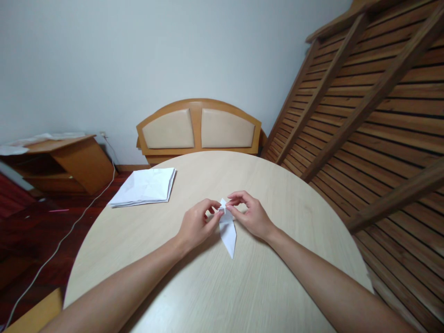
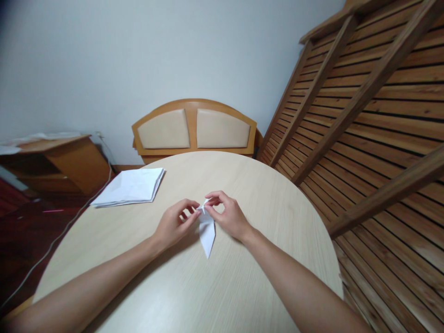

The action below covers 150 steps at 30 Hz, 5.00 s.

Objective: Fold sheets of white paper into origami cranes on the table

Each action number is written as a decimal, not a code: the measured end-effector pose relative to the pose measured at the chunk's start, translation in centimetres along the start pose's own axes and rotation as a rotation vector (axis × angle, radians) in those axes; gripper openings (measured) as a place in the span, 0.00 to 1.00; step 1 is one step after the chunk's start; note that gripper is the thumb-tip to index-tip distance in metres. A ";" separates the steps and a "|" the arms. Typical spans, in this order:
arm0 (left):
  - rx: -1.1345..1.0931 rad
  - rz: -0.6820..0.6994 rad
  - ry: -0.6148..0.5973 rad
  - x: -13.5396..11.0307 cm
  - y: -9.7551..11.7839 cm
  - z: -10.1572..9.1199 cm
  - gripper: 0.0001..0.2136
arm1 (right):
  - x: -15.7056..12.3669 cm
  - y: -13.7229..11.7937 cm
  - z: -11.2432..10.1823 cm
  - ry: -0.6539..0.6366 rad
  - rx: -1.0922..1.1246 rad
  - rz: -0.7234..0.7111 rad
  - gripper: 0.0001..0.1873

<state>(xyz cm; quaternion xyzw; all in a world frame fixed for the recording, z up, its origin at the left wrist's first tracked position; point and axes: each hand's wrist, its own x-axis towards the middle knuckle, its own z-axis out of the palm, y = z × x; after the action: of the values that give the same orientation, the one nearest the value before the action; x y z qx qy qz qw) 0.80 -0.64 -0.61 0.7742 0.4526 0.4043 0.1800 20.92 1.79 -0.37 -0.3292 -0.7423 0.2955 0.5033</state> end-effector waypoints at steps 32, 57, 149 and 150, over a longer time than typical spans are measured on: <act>0.397 -0.009 -0.089 1.0 -4.9 0.1 0.12 | 9.1 7.2 -8.9 0.490 -0.619 0.225 0.12; 0.339 -0.011 -0.062 2.8 -5.9 -0.2 0.11 | 19.3 16.8 -13.8 0.611 -0.873 0.426 0.10; 0.302 0.113 -0.343 0.5 -1.8 -1.8 0.23 | 2.6 5.6 -5.3 -0.397 -0.618 0.189 0.17; 0.340 0.120 -0.361 0.5 -2.4 -1.7 0.27 | 2.5 5.7 -5.5 -0.334 -0.663 0.208 0.17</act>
<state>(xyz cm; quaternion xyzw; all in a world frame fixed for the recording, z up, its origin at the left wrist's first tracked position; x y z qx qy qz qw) -1.73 0.90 -0.86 0.8784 0.4280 0.1873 0.1008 26.46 7.78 -1.61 -0.4949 -0.8320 0.1385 0.2090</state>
